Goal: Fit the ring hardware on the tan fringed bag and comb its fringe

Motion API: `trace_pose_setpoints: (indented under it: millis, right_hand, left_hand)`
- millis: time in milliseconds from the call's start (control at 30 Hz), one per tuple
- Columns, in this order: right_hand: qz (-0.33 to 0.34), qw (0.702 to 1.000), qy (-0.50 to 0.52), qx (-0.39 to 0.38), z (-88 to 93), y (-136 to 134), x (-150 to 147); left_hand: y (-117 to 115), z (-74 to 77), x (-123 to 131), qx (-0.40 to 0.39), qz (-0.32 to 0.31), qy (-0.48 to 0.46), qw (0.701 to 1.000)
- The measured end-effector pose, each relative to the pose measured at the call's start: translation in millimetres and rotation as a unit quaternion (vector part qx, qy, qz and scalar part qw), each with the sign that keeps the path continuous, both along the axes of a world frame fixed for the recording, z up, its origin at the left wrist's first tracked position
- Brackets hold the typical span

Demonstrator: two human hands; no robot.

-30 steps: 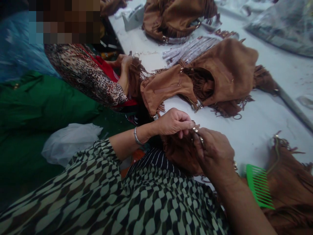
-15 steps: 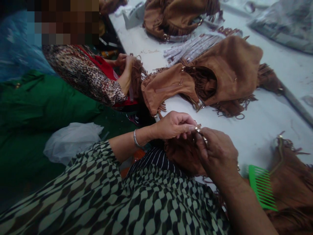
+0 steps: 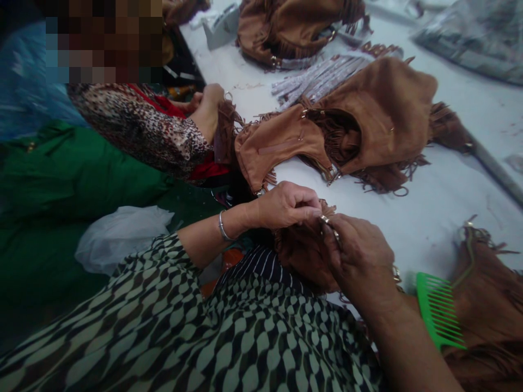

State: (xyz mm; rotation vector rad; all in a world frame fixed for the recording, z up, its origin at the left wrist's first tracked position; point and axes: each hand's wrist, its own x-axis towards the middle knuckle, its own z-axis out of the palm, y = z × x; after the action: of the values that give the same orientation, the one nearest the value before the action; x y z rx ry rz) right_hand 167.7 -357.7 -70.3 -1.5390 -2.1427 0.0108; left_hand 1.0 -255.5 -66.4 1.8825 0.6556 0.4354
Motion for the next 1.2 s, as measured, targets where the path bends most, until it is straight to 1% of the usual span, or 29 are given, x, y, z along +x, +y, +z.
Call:
trace_pose_setpoints:
  millis: [67,133,300,433,667,733,800,867,933,1000,1133,1200]
  right_hand:
    - [-0.001,1.000,-0.010,-0.005,-0.4,0,-1]
    - [-0.007,1.000,-0.018,-0.011,-0.7,0,-2]
    - [-0.008,1.000,-0.019,-0.016,-0.1,0,-3]
    - [-0.013,1.000,-0.013,-0.021,1.5,1,-5]
    - [-0.016,1.000,-0.010,-0.020,1.4,2,-7]
    - [-0.011,1.000,0.001,-0.014,-0.2,2,-7]
    - [-0.004,1.000,0.020,-0.004,-2.6,2,-5]
    - [0.006,0.999,0.046,0.005,-5.1,2,-3]
    - [0.019,0.997,0.076,0.006,-7.3,2,1]
    - [0.029,0.994,0.109,-0.003,-8.8,2,5]
    - [0.039,0.984,0.173,-0.032,-10.5,0,13]
    - [0.026,0.980,0.191,-0.048,-10.9,-1,14]
  left_hand:
    - [2,2.8,1,0.044,-0.006,0.012,0.999]
    - [3,3.5,2,0.065,-0.010,0.021,0.998]
    - [-3,0.4,4,0.096,0.016,0.013,0.995]
    - [-10,1.4,4,0.110,0.044,0.013,0.993]
    - [-16,0.2,1,0.136,0.068,-0.019,0.988]
    - [-16,-2.0,1,0.104,0.073,-0.028,0.991]
    - [-15,-5.1,1,0.027,0.070,-0.042,0.996]
    - [-15,-8.8,1,-0.053,0.061,-0.061,0.995]
    - [-15,-12.3,2,-0.100,0.055,-0.077,0.990]
    - [-16,-14.2,3,-0.112,0.050,-0.082,0.989]
    - [-16,-11.8,6,-0.076,0.045,-0.067,0.994]
    - [-16,-9.3,7,-0.065,0.049,-0.054,0.995]
